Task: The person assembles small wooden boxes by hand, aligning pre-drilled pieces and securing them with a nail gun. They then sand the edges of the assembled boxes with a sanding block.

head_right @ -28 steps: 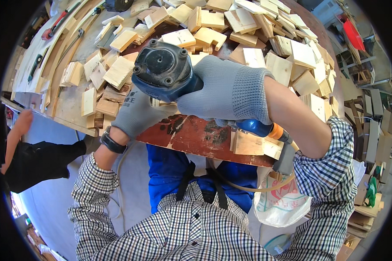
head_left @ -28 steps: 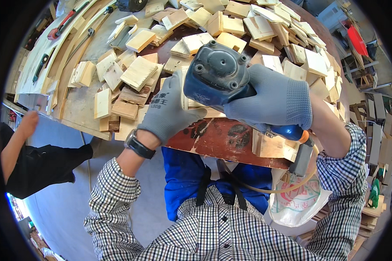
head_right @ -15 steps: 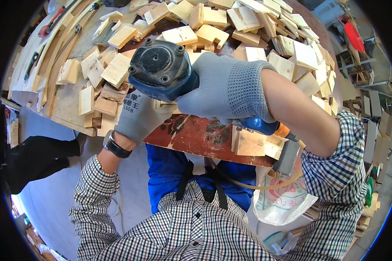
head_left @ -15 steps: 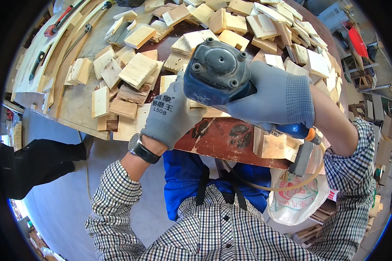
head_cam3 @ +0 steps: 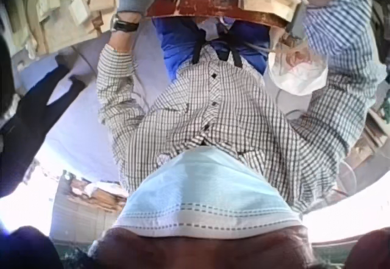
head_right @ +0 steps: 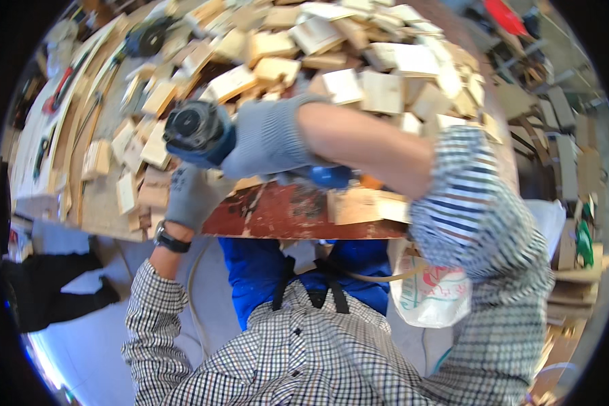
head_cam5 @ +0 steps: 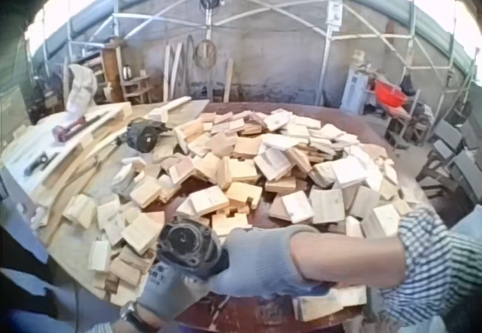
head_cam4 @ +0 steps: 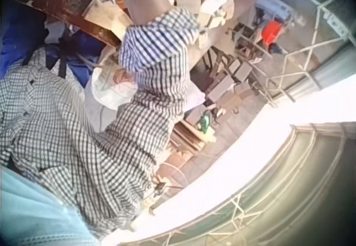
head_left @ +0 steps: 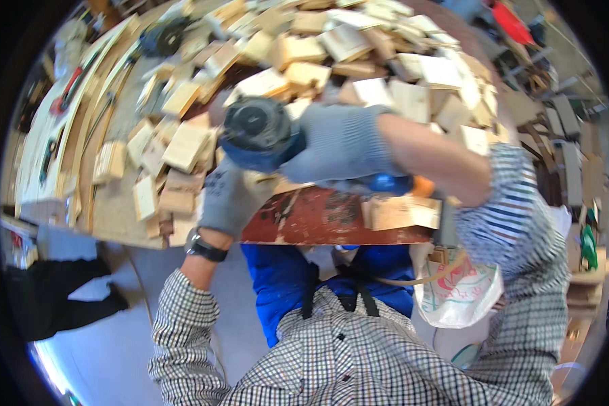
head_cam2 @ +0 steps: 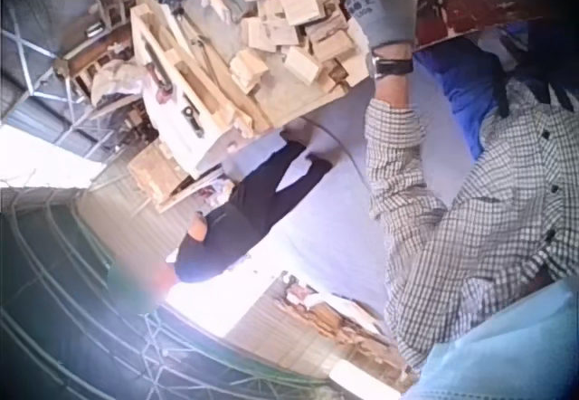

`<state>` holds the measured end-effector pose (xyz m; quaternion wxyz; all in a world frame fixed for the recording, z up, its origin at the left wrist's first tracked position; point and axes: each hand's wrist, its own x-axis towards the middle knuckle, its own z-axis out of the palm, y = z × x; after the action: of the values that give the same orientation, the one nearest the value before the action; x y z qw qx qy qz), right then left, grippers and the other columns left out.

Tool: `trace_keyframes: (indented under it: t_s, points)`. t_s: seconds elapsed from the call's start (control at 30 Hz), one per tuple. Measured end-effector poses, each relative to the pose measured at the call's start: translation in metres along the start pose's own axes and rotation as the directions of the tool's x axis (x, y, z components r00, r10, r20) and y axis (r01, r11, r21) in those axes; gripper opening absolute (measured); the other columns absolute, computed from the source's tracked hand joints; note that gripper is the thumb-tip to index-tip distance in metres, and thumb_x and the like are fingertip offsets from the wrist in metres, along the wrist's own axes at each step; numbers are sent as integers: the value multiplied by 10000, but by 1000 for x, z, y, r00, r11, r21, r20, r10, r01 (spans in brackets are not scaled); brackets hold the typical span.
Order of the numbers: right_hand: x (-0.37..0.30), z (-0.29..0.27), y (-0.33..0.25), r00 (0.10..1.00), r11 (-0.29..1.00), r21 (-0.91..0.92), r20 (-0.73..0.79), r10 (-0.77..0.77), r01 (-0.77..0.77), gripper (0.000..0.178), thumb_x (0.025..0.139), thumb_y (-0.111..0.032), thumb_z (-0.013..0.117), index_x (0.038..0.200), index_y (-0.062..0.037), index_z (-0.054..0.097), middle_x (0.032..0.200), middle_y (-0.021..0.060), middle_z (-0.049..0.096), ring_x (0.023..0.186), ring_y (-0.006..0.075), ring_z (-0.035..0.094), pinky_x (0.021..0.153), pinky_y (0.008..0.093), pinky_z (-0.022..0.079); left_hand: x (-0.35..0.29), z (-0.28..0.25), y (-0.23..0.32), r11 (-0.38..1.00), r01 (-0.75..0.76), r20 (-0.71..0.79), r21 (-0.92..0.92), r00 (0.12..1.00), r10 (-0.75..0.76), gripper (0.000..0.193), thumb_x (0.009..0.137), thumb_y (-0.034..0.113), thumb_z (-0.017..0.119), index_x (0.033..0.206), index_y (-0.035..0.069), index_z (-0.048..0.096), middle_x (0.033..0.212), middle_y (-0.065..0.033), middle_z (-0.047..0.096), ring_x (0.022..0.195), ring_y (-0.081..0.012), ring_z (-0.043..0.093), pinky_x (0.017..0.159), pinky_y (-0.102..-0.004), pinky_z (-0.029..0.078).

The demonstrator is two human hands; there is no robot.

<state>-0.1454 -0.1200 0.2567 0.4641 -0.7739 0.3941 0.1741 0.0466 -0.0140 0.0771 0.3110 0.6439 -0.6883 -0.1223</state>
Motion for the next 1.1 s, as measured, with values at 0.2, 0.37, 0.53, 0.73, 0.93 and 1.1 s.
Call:
trace_keyframes:
  t_s: [0.2,0.37,0.53,0.73,0.93,1.1]
  points:
    - [-52,22,50,963,934,318,-255,-83,164,402,907,-402,732,1036,-23,705,740,49,671,610,136,662,568,302,563,10,1,2,998,67,29,16,997,-68,764,829,271,853,1462,14,511,1348,-238,637,1237,-414,632,1043,-476,521]
    - [-177,47,87,804,774,539,-592,66,333,454,950,-259,694,1325,-21,603,880,54,697,761,127,676,686,309,566,14,-3,0,895,-143,42,422,989,139,1029,767,274,870,1621,5,363,1638,-262,404,1538,-452,357,1281,-513,309]
    - [-234,74,159,518,819,495,-801,301,290,261,1004,-143,672,1226,-18,614,898,36,676,737,83,643,656,247,536,30,-2,22,761,-349,246,547,936,252,996,815,422,867,1626,73,407,1685,-217,361,1555,-455,315,1289,-576,243]
    - [-208,45,308,29,736,582,-777,629,-346,465,1033,-385,646,1274,6,569,1099,177,735,901,324,741,809,437,593,33,28,17,722,-389,239,572,921,307,855,875,554,788,1594,198,494,1702,-221,342,1554,-498,296,1272,-640,214]
    - [-169,59,393,-119,556,613,-725,679,-561,667,967,-473,715,1338,63,575,1345,315,682,1236,479,676,1042,518,544,34,24,12,797,-466,228,383,884,407,652,784,420,902,1341,211,637,1686,-220,366,1548,-505,311,1264,-665,218]
    - [-124,51,423,-131,515,664,-672,729,-542,691,952,-471,730,1313,98,577,1282,355,697,1208,486,688,1033,518,554,32,11,5,745,-581,280,328,813,511,602,728,358,933,1246,210,665,1641,-263,401,1502,-510,379,1249,-665,270]
